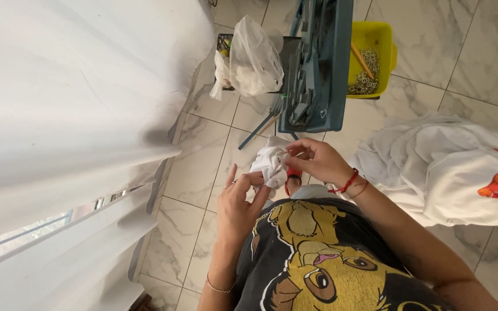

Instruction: Attaching metal snap buttons to white baby clothes using a manual press machine

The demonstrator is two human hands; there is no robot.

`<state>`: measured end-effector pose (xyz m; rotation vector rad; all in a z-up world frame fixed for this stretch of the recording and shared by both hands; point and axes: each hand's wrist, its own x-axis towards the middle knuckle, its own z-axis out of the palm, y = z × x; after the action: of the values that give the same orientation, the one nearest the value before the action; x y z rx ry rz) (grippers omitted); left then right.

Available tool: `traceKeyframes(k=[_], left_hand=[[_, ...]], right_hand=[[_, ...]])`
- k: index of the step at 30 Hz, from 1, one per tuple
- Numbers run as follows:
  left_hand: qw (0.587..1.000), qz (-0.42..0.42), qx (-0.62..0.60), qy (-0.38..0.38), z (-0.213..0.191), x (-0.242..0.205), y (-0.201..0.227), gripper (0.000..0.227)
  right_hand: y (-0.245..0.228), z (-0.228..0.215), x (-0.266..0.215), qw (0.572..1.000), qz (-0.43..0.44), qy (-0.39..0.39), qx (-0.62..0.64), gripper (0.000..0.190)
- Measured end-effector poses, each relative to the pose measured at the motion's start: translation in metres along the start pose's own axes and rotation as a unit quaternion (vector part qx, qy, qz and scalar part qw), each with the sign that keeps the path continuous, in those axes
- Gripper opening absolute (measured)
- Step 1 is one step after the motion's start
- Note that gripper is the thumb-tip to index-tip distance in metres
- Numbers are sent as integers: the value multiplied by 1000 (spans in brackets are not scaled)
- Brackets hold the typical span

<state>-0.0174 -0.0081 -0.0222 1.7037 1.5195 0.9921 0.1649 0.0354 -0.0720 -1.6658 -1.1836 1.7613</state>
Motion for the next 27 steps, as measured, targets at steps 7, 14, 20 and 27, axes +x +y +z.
traceKeyframes(k=[7, 14, 20, 27], left_hand=[[1000, 13, -21, 6, -1, -2, -1, 11], [998, 60, -3, -27, -12, -11, -7, 11], [996, 62, -3, -66, -12, -22, -10, 12], [999, 24, -13, -47, -11, -35, -17, 13]], right_hand=[[5, 6, 12, 998, 21, -44, -35, 42], [25, 3, 23, 993, 33, 85, 81, 13], [33, 8, 31, 994, 19, 84, 69, 16], [38, 20, 34, 984, -62, 111, -124, 17]])
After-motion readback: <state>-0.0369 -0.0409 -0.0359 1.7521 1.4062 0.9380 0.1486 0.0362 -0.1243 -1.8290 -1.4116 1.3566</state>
